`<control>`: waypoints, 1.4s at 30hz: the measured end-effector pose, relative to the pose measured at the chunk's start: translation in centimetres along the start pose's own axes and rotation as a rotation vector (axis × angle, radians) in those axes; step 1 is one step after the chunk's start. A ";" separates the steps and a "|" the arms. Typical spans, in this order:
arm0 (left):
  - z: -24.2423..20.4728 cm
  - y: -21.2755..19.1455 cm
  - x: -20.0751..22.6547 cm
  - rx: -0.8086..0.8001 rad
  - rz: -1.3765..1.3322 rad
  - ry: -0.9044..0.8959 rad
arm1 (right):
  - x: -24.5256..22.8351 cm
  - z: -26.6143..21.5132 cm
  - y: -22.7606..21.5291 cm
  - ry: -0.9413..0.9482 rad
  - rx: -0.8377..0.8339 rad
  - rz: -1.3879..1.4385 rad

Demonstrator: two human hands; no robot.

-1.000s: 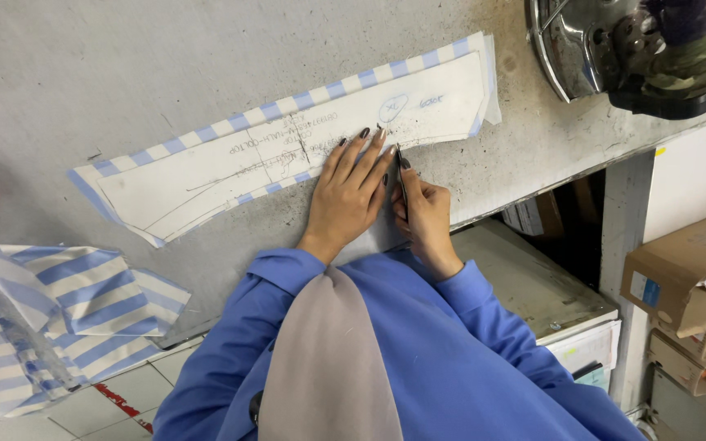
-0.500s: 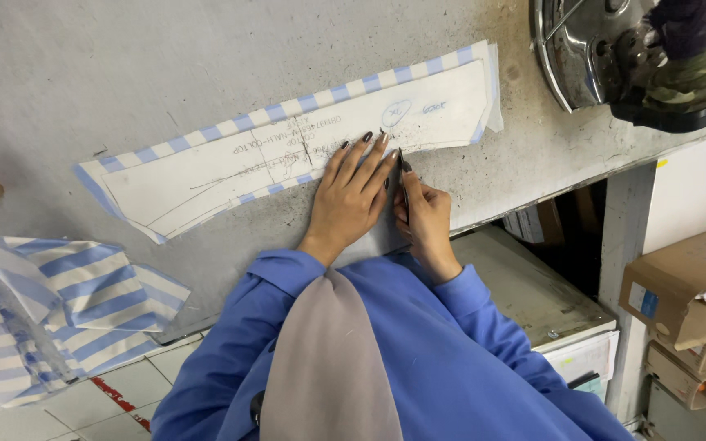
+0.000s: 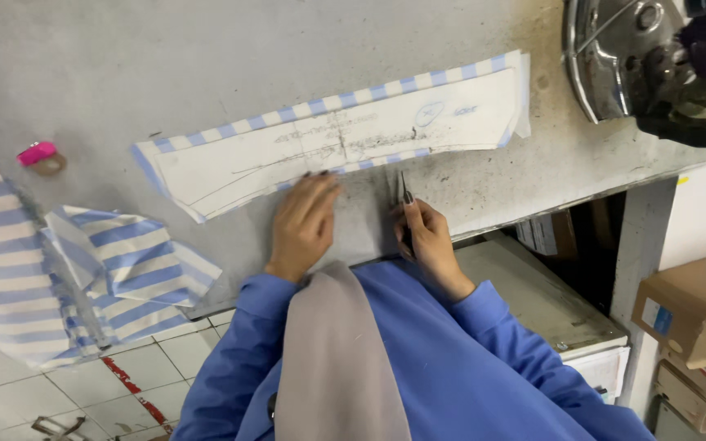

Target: The person organizes fabric collar pieces into a box and then marks a fabric piece using a template and a pen before ironing it.

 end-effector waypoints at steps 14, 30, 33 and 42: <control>-6.7 -8.0 -5.7 0.090 0.302 -0.050 | 5.6 -1.7 15.5 0.132 0.033 -0.179; -6.4 -7.9 -6.6 0.042 0.284 -0.016 | 5.4 -0.8 15.9 0.045 0.252 -0.242; -6.5 -7.8 -6.7 0.046 0.288 -0.021 | 5.0 -0.9 15.8 0.044 0.279 -0.270; -6.7 -7.8 -6.9 0.056 0.263 -0.031 | 3.9 -0.9 16.1 0.063 0.279 -0.303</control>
Point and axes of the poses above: each hand's wrist, its own z-axis towards the middle knuckle, its own y-axis out of the palm, x = y × z, the point moved 9 cm from there along z, towards the middle knuckle, and after that the axes turned 4 degrees about y, right-handed, at the moved point
